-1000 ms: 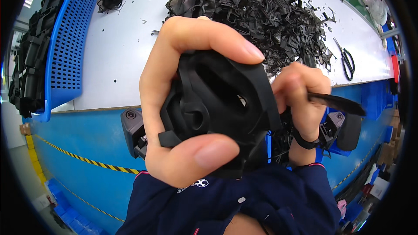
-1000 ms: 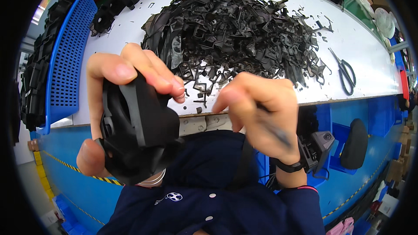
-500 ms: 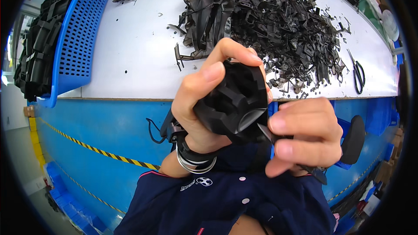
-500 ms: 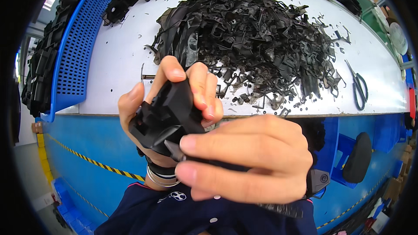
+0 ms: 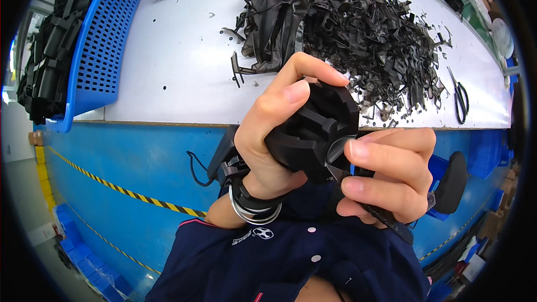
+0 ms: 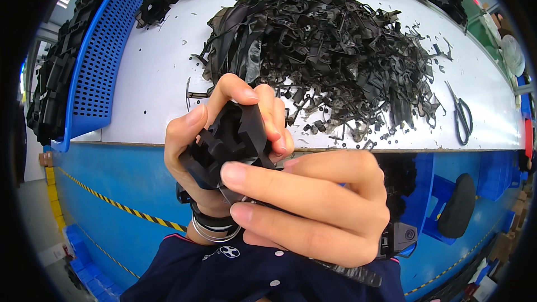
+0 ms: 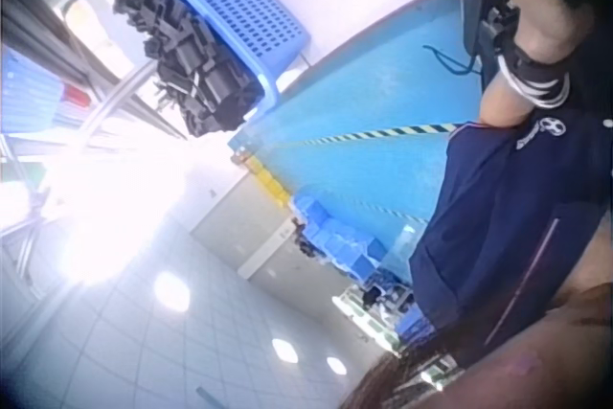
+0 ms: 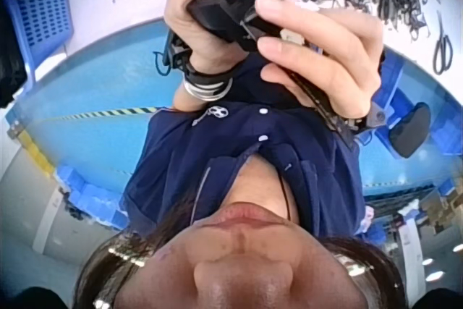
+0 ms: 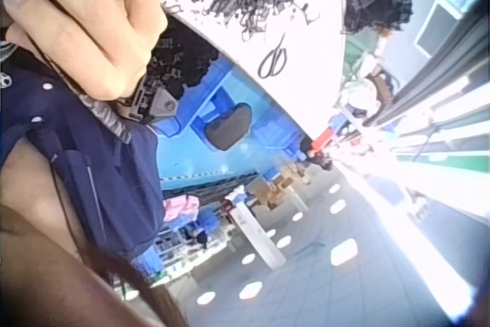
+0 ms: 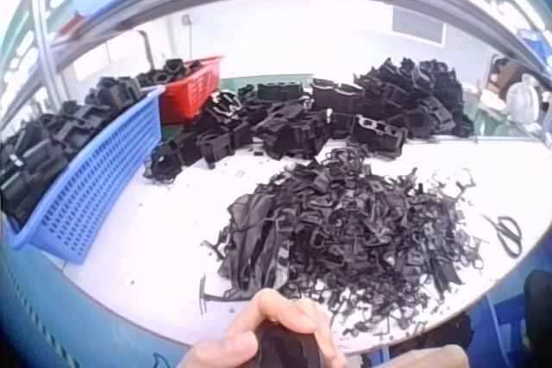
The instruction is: Remove excess plastic flash from molded parts using a deburring blade and scissors.
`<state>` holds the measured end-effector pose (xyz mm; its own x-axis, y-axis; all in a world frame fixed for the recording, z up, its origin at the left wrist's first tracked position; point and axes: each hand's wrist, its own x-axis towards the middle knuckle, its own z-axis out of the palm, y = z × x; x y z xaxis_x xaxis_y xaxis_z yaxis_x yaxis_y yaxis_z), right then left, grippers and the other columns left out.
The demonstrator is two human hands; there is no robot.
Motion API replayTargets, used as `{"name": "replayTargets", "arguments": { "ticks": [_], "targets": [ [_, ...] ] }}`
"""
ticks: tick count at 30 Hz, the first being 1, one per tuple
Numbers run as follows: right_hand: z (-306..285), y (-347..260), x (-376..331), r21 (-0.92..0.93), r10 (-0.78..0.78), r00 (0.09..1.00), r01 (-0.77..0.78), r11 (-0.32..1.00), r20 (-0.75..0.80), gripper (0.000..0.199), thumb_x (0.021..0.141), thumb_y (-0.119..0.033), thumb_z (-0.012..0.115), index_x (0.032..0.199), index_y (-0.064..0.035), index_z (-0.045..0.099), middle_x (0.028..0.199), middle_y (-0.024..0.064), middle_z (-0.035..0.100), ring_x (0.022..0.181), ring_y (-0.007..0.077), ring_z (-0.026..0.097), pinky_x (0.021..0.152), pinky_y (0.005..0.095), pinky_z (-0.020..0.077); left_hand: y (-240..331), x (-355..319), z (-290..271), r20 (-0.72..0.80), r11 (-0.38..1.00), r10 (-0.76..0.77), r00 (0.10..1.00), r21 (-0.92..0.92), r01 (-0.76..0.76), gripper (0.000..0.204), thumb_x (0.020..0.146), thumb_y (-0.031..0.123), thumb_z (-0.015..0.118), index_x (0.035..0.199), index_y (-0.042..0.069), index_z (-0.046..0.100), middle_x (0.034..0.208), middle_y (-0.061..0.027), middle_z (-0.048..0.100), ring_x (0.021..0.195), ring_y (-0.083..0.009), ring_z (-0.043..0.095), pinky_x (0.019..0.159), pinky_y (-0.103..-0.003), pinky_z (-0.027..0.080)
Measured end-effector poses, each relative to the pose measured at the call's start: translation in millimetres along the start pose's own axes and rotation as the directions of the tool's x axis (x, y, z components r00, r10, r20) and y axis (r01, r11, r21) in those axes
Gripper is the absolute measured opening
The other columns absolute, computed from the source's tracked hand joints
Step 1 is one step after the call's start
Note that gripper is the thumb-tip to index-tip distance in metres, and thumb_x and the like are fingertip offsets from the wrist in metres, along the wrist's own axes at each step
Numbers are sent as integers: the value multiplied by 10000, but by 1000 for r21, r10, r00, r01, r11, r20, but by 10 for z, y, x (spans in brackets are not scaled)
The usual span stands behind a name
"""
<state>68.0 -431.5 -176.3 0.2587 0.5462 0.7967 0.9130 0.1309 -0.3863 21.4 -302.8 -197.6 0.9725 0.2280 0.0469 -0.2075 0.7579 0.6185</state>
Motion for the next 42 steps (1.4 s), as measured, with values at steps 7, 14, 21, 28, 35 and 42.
{"name": "replayTargets", "arguments": {
  "ticks": [7, 14, 21, 28, 35, 42],
  "targets": [
    [32, -14, -52, -258, -174, 983, 183, 949, 54, 208, 800, -121, 538, 933, 35, 503, 861, 215, 609, 596, 170, 460, 504, 243, 445, 12, 2, -59, 7, 998, 62, 998, 18, -62, 286, 761, 166, 437, 974, -21, 480, 905, -140, 504, 704, -148, 505, 630, -219, 400],
    [-221, 352, 121, -545, 245, 933, -354, 760, -264, 185, 786, 14, 520, 953, 61, 584, 918, 180, 609, 755, 206, 544, 702, 260, 426, 48, -17, -41, -132, 990, 140, 981, -15, -143, 287, 773, 164, 429, 985, -23, 474, 915, -146, 504, 701, -144, 501, 628, -217, 399],
    [-316, 310, 60, -208, -40, 983, 77, 975, 179, 339, 791, -330, 539, 957, -34, 541, 872, 146, 612, 730, 237, 534, 657, 337, 407, 35, -18, -106, -149, 989, 139, 979, -28, -145, 287, 785, 163, 420, 997, -24, 468, 925, -152, 505, 699, -140, 498, 625, -214, 398],
    [-286, 154, 81, -269, -97, 942, 188, 944, 321, 251, 757, -288, 584, 891, -81, 533, 838, 97, 632, 707, 198, 565, 637, 310, 384, 46, -3, -70, -115, 993, 108, 987, -29, -112, 287, 797, 162, 411, 1008, -26, 462, 935, -158, 505, 696, -135, 495, 622, -212, 396],
    [-324, 127, 144, -439, -203, 892, 384, 812, 404, 165, 800, -215, 544, 913, -100, 508, 853, 86, 640, 720, 146, 557, 597, 246, 356, 30, -12, -31, -69, 997, 74, 995, -24, -75, 287, 808, 160, 402, 1019, -27, 456, 945, -165, 505, 694, -131, 491, 620, -209, 395],
    [30, 20, 54, -575, -371, 919, 374, 727, 129, 148, 813, -226, 477, 957, -207, 501, 842, -48, 625, 696, 71, 468, 559, 189, 306, 70, -1, 80, 50, 997, 20, 999, -73, -17, 351, 796, 239, 348, 947, -50, 479, 875, -108, 523, 692, -95, 479, 605, -179, 366]
  ]
}}
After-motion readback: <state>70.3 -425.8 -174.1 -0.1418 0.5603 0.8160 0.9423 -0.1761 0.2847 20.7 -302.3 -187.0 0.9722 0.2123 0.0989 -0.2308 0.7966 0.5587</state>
